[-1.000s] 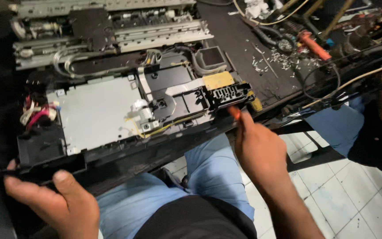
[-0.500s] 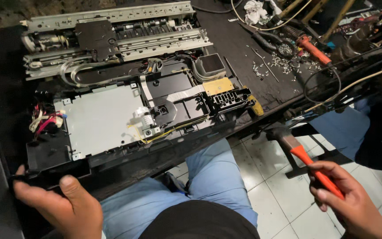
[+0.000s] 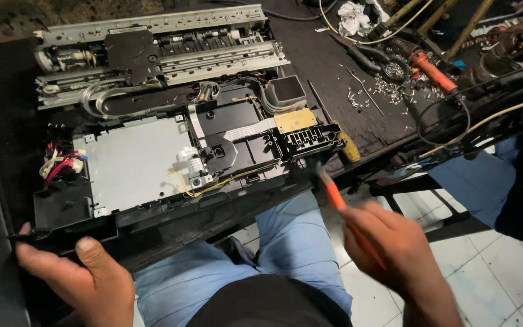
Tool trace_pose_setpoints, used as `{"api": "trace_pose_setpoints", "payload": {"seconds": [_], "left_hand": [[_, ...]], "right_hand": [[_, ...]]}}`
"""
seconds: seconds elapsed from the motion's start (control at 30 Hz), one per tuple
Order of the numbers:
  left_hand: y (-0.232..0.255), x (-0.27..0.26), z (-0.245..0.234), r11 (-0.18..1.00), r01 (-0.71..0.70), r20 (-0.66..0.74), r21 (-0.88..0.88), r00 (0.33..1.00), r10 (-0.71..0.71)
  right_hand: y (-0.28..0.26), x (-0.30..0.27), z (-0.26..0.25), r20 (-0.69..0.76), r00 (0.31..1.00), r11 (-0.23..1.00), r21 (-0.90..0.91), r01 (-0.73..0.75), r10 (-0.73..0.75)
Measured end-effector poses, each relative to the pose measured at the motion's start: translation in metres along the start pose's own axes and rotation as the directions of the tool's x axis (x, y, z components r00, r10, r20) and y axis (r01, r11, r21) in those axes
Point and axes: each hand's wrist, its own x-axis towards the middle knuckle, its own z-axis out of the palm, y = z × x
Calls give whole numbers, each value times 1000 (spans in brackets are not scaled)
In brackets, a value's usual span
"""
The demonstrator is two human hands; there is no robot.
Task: The person uses a screwdriver to work on the internal components of a disassembled printer. They then pick up a green circuit board and place it into the printer's chassis, aligning it with the internal slots.
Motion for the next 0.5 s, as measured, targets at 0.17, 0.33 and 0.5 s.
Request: {"api": "trace_pose_setpoints", "payload": {"seconds": [0.17, 0.33, 0.5], "left_hand": [[12, 3, -1, 1000, 0, -3, 5, 1000, 0], [19, 5, 2, 1000, 8, -27, -9, 1000, -8], [22, 6, 1, 998, 35, -35, 50, 999, -33]], "right_hand": [[21, 53, 27, 119, 990, 932, -343, 117, -81], [10, 49, 47, -15, 1000, 908, -419, -22, 17], [-18, 25, 28, 34, 987, 933, -333, -135, 155]]}}
